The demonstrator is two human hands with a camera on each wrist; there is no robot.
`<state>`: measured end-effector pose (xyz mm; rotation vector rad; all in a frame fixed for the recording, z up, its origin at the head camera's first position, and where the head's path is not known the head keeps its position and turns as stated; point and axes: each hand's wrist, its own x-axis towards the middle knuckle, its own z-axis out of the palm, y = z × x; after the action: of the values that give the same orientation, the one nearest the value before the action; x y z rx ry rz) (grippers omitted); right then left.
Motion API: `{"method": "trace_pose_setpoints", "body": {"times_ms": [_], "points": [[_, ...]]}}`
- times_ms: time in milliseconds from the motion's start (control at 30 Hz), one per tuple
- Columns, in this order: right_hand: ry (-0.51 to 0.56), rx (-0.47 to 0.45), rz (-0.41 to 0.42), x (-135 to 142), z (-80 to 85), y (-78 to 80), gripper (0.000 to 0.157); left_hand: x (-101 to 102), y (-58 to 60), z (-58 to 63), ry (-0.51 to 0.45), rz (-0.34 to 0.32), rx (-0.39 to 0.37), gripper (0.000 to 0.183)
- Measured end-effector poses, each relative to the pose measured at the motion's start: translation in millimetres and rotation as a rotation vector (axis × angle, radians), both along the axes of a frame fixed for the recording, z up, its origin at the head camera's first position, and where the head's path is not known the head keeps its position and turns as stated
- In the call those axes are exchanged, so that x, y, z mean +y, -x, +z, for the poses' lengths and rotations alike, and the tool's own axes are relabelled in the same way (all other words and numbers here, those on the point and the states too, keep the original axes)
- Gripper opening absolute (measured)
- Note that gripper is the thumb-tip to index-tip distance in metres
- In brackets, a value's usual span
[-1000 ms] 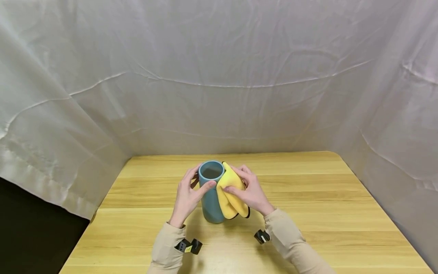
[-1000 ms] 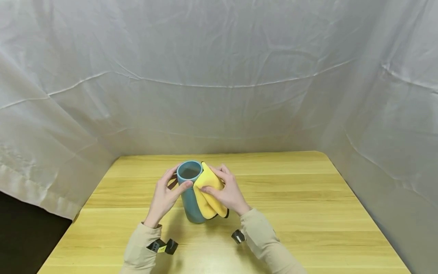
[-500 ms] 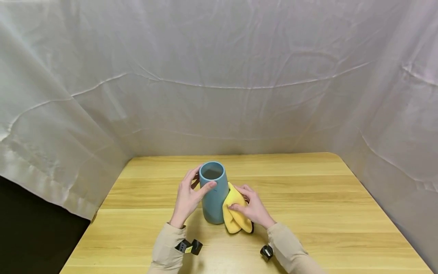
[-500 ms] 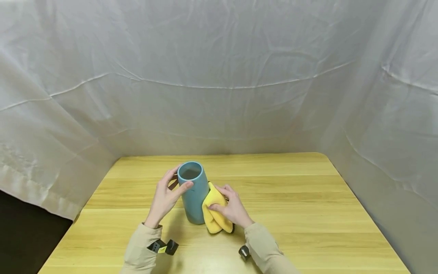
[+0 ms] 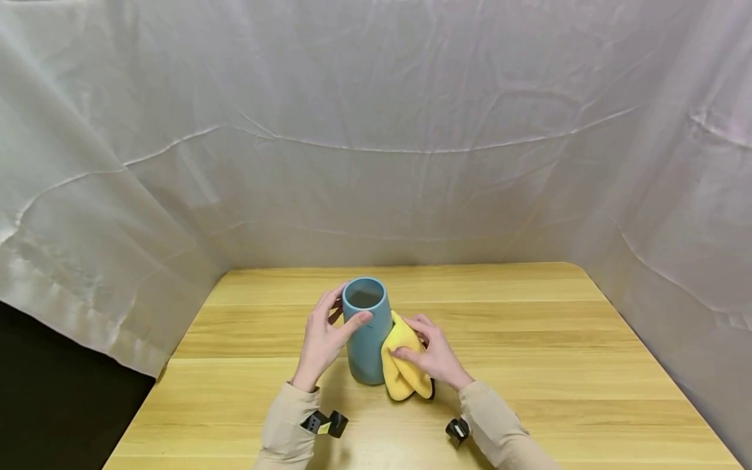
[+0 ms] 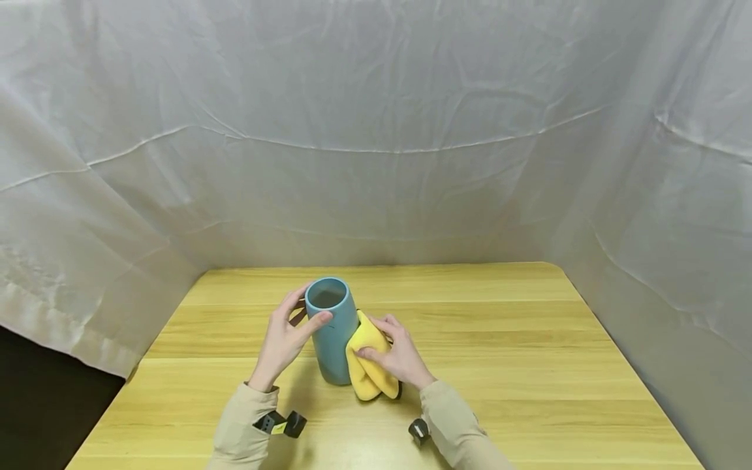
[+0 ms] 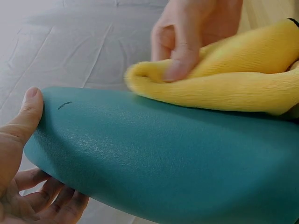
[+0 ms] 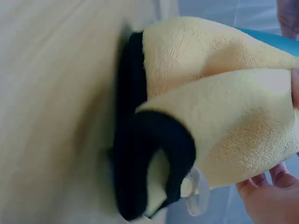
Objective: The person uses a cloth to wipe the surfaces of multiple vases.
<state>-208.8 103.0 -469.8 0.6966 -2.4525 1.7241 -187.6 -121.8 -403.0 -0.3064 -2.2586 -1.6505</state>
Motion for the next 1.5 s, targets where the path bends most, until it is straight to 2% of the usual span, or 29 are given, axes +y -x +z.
{"method": "trace_pose_setpoints", "body": {"times_ms": [133, 400, 533, 833, 1133, 1233, 1500], "points": [[0.023, 0.027, -0.002, -3.1, 14.7, 0.2, 0.06, -0.1, 0.2, 0.0, -0.002, 0.001, -0.003, 0.061], [0.07, 0.145, -0.006, -11.6, 62.4, 2.0, 0.059, 0.0, 1.4, -0.4, -0.006, -0.004, 0.017, 0.06], [0.052, 0.137, -0.01, -11.0, 67.3, 3.5, 0.061, 0.0, 1.7, -0.7, -0.008, -0.007, 0.023, 0.059], [0.042, 0.131, -0.019, -9.4, 54.8, 2.8, 0.061, -0.2, 1.6, -1.2, -0.003, 0.001, 0.022, 0.06], [-0.053, 0.06, -0.043, -1.7, 7.3, -1.5, 0.064, 0.5, 0.1, -1.6, -0.009, 0.001, 0.013, 0.061], [-0.058, 0.03, -0.053, -1.0, -3.3, -3.3, 0.064, 0.5, -0.2, -1.8, -0.004, 0.003, 0.008, 0.061], [-0.037, 0.031, -0.059, -1.6, -6.2, -4.9, 0.064, 0.4, 0.1, -2.2, -0.003, 0.005, 0.003, 0.061]]}}
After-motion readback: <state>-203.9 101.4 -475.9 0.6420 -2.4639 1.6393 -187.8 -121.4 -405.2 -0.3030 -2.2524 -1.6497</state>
